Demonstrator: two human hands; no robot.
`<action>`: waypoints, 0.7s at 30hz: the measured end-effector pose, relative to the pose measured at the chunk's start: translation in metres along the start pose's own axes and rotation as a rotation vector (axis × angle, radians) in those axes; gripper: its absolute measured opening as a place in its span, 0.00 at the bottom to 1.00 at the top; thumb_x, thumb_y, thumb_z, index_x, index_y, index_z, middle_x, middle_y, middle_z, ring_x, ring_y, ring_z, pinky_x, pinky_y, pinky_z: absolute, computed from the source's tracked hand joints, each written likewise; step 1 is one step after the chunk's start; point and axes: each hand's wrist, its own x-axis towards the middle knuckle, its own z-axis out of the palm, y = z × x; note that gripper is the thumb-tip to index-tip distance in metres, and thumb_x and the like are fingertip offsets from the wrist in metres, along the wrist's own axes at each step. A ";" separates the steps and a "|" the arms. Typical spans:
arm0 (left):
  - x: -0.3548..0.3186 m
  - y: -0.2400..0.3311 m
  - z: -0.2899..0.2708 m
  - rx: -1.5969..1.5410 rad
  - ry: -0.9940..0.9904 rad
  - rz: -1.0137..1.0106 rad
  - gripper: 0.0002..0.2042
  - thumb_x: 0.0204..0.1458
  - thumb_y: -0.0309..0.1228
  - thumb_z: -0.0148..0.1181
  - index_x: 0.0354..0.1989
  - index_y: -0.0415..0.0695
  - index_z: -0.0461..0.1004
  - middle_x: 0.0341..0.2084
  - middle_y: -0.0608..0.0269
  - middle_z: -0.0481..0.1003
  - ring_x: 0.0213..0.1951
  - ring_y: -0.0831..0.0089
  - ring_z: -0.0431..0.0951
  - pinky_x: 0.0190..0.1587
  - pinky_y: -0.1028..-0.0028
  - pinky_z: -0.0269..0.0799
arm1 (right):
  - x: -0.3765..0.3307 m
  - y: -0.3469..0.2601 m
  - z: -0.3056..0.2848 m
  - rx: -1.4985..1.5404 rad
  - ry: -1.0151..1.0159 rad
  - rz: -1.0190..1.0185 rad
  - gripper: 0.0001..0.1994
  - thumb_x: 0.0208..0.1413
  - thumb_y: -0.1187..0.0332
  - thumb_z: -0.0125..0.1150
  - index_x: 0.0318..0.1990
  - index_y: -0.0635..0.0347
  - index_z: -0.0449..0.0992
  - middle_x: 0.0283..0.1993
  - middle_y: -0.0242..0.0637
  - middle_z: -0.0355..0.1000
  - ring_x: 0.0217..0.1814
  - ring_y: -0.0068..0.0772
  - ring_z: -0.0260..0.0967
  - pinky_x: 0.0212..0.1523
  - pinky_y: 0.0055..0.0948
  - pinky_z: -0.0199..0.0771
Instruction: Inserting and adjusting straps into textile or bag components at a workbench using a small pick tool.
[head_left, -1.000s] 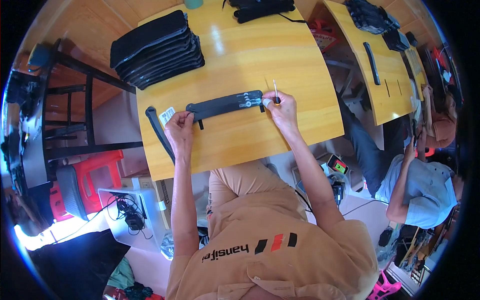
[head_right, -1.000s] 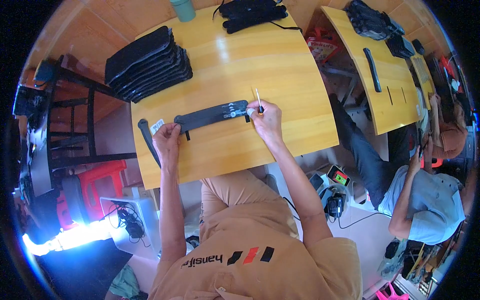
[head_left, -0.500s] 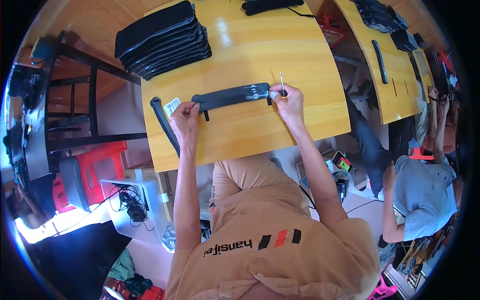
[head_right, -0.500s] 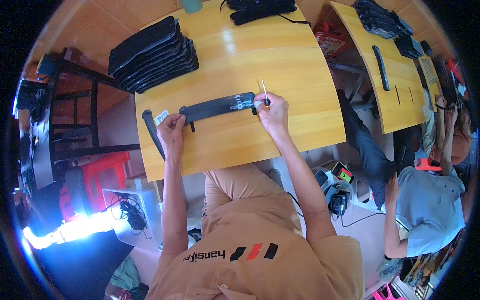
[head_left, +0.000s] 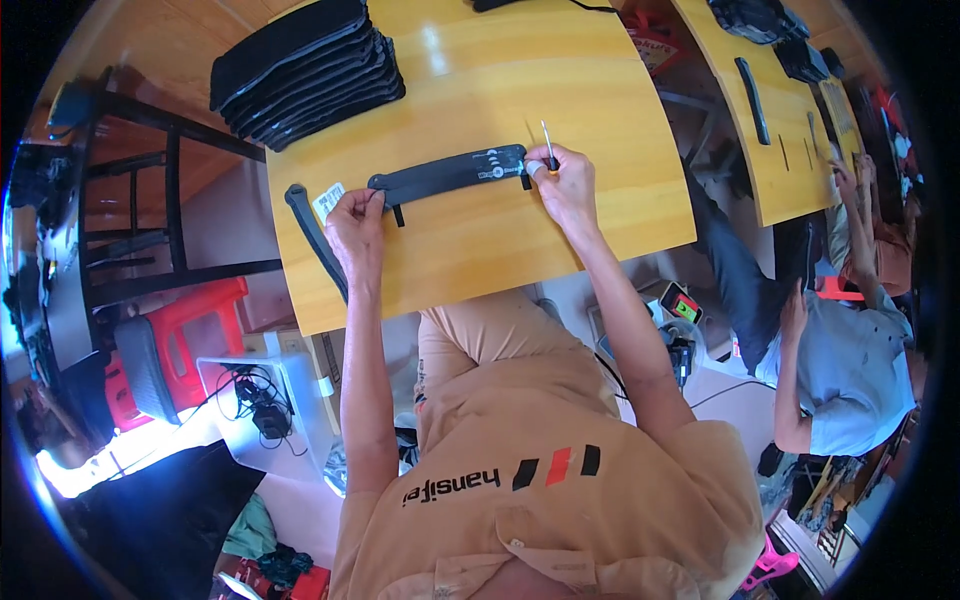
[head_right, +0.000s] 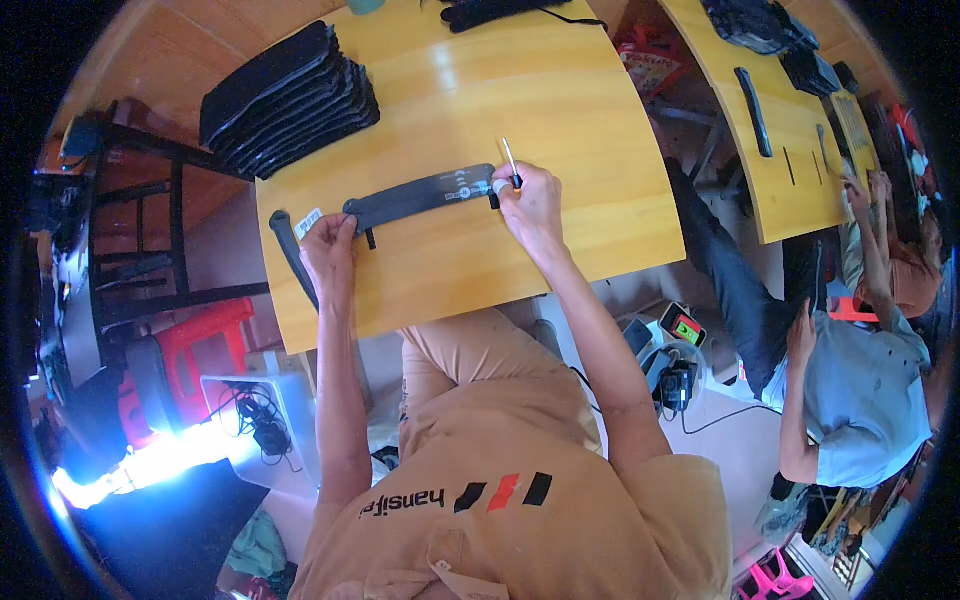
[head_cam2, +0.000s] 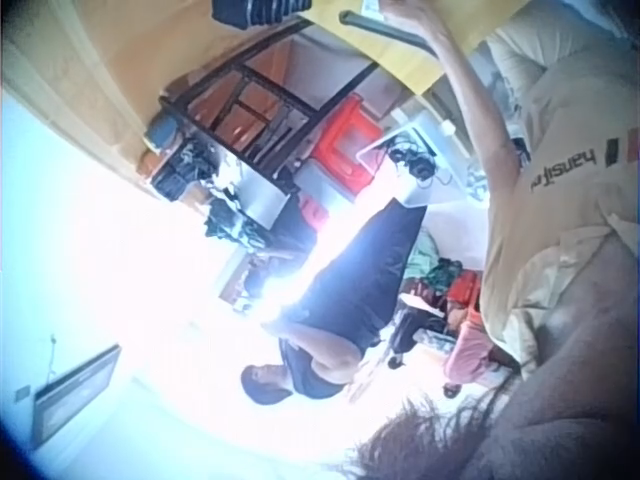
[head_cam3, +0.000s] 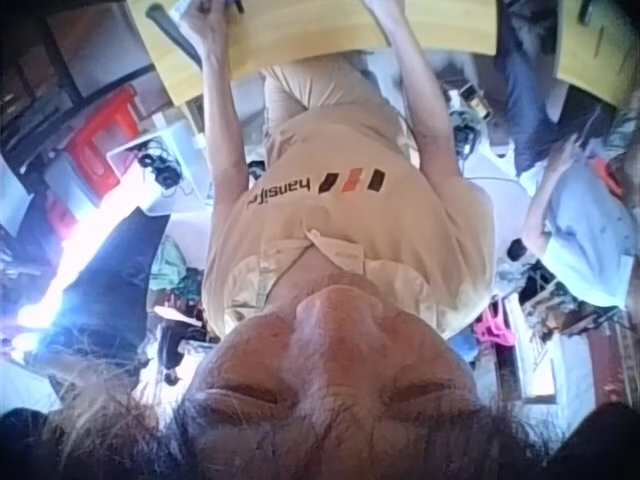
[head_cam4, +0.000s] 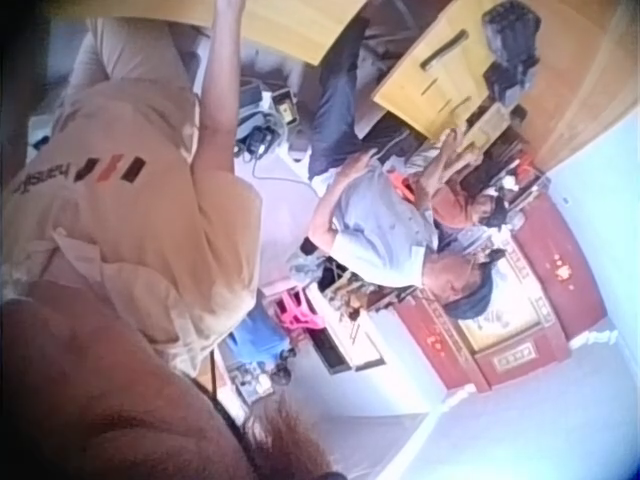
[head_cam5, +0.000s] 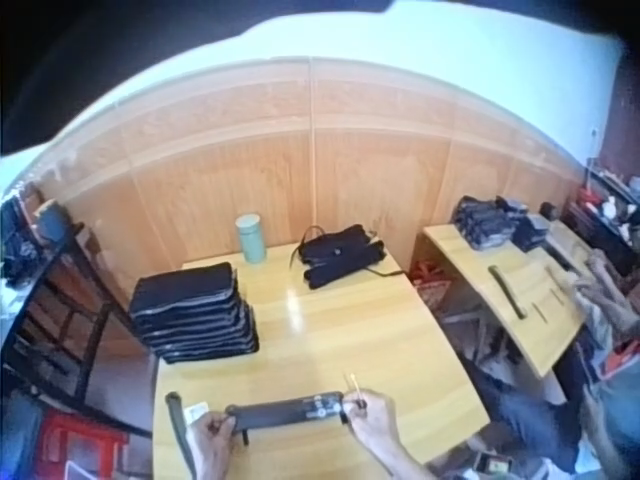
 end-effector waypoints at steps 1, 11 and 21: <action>0.000 -0.001 0.000 0.001 -0.002 -0.001 0.07 0.45 0.27 0.60 0.28 0.35 0.75 0.17 0.64 0.73 0.20 0.81 0.68 0.25 0.80 0.65 | 0.000 0.000 0.001 -0.008 0.011 -0.045 0.04 0.42 0.78 0.51 0.24 0.66 0.74 0.15 0.37 0.66 0.16 0.24 0.61 0.19 0.25 0.61; 0.000 -0.003 0.000 0.015 0.010 0.014 0.08 0.44 0.29 0.60 0.29 0.35 0.75 0.17 0.63 0.73 0.20 0.80 0.69 0.25 0.79 0.65 | -0.003 -0.010 0.000 -0.044 -0.004 -0.015 0.05 0.41 0.78 0.49 0.22 0.67 0.72 0.16 0.41 0.67 0.17 0.31 0.64 0.22 0.30 0.63; 0.001 -0.001 0.000 0.048 0.020 0.038 0.08 0.43 0.30 0.61 0.28 0.36 0.75 0.17 0.60 0.74 0.21 0.76 0.72 0.28 0.77 0.67 | 0.000 -0.003 0.003 -0.101 0.011 -0.058 0.05 0.41 0.78 0.49 0.22 0.67 0.72 0.17 0.44 0.67 0.19 0.36 0.65 0.25 0.32 0.64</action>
